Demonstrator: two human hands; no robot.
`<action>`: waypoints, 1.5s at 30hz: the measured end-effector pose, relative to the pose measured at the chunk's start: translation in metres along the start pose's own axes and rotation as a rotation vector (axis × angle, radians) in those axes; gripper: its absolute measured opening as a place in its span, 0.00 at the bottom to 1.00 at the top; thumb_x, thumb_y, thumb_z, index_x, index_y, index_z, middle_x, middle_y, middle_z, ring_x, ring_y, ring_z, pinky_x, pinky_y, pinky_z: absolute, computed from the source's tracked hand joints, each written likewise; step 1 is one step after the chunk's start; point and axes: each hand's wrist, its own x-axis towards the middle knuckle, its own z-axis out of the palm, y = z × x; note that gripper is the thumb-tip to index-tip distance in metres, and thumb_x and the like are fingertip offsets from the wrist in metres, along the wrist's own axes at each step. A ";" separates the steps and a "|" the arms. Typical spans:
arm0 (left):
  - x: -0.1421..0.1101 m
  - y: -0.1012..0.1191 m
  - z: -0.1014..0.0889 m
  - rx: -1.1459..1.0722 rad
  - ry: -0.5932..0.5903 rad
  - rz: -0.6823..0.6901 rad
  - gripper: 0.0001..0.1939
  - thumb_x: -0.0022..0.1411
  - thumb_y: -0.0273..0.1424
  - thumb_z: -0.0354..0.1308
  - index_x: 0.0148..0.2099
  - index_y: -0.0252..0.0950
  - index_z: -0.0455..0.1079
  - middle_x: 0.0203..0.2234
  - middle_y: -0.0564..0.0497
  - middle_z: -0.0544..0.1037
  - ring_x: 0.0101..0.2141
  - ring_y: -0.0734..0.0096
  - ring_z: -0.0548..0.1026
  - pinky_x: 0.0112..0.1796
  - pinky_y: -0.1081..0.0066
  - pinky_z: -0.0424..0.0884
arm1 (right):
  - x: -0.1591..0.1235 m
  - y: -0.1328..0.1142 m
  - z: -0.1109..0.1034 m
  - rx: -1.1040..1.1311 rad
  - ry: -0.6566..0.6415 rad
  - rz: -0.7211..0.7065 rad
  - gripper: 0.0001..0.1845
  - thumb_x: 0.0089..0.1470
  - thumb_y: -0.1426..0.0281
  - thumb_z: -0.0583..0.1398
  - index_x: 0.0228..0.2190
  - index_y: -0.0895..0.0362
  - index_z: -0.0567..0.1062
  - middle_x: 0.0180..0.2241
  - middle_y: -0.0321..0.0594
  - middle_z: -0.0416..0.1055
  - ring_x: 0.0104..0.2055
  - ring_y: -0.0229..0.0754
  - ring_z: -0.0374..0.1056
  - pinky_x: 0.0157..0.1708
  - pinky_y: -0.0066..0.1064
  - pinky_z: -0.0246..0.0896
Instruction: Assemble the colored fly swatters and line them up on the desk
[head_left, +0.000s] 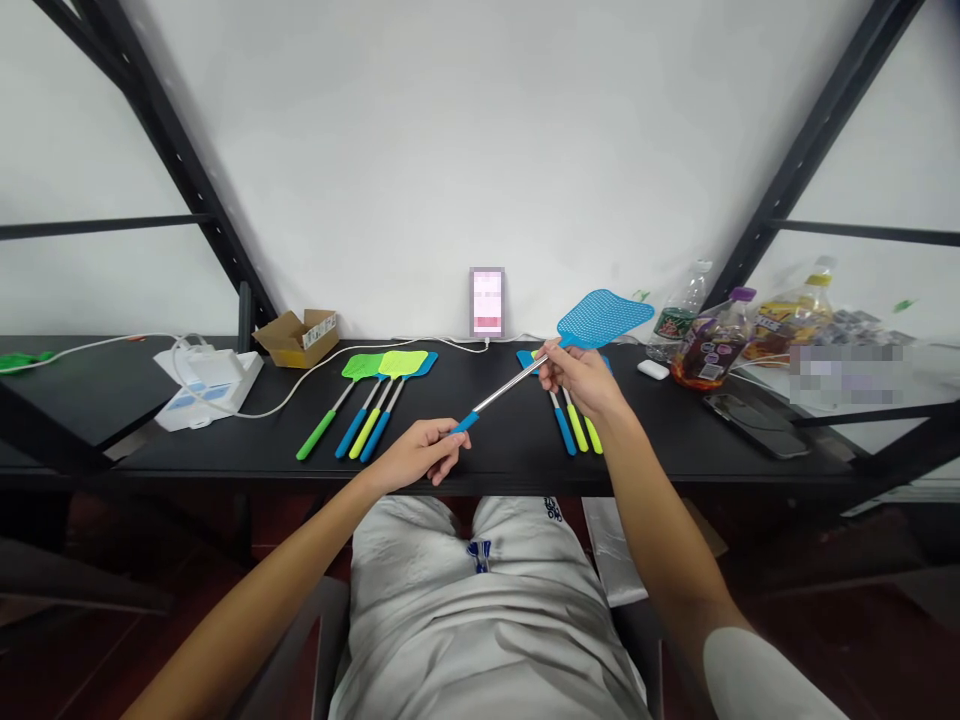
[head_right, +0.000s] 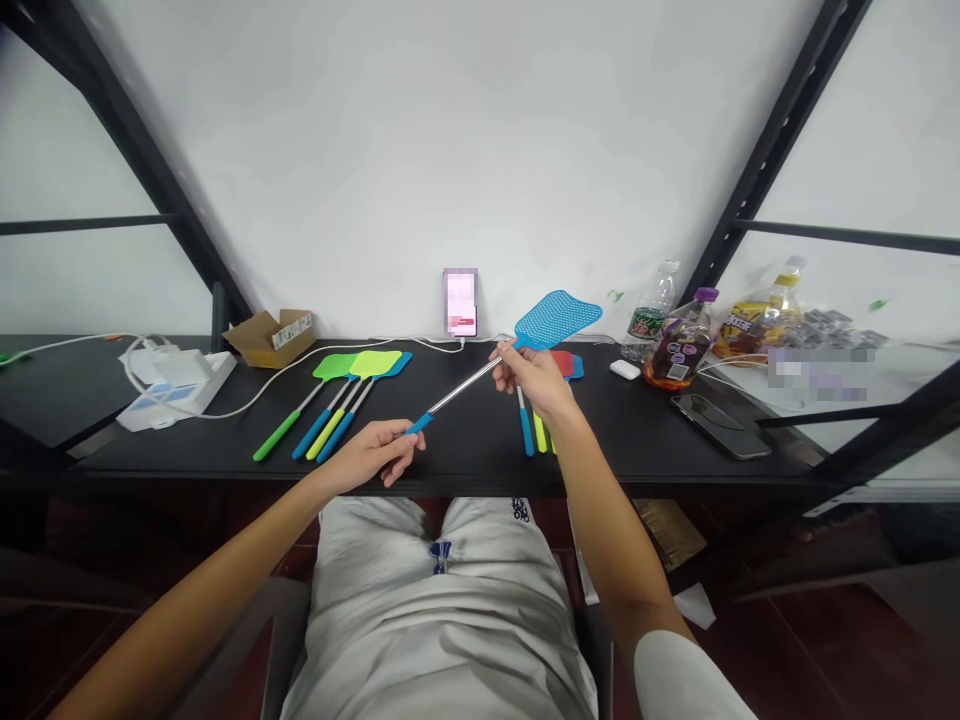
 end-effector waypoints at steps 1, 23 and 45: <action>0.000 0.000 0.000 0.000 0.001 0.002 0.17 0.70 0.43 0.52 0.41 0.33 0.67 0.16 0.59 0.68 0.16 0.80 0.64 0.20 0.78 0.58 | 0.001 0.000 -0.002 0.009 0.002 -0.004 0.21 0.53 0.52 0.65 0.31 0.58 0.76 0.22 0.35 0.68 0.21 0.34 0.65 0.20 0.27 0.56; -0.001 0.001 0.000 0.007 0.007 -0.004 0.19 0.70 0.44 0.52 0.46 0.32 0.70 0.19 0.58 0.68 0.17 0.80 0.65 0.20 0.78 0.59 | -0.007 0.001 0.011 -0.039 -0.094 0.005 0.20 0.56 0.52 0.63 0.33 0.58 0.75 0.23 0.34 0.69 0.22 0.34 0.67 0.21 0.27 0.57; -0.002 0.000 -0.001 0.021 0.010 0.044 0.21 0.70 0.45 0.51 0.45 0.31 0.70 0.19 0.56 0.70 0.17 0.78 0.67 0.20 0.77 0.60 | -0.004 0.007 0.024 -0.285 -0.078 0.025 0.20 0.57 0.51 0.61 0.29 0.56 0.69 0.19 0.35 0.69 0.20 0.36 0.67 0.18 0.25 0.59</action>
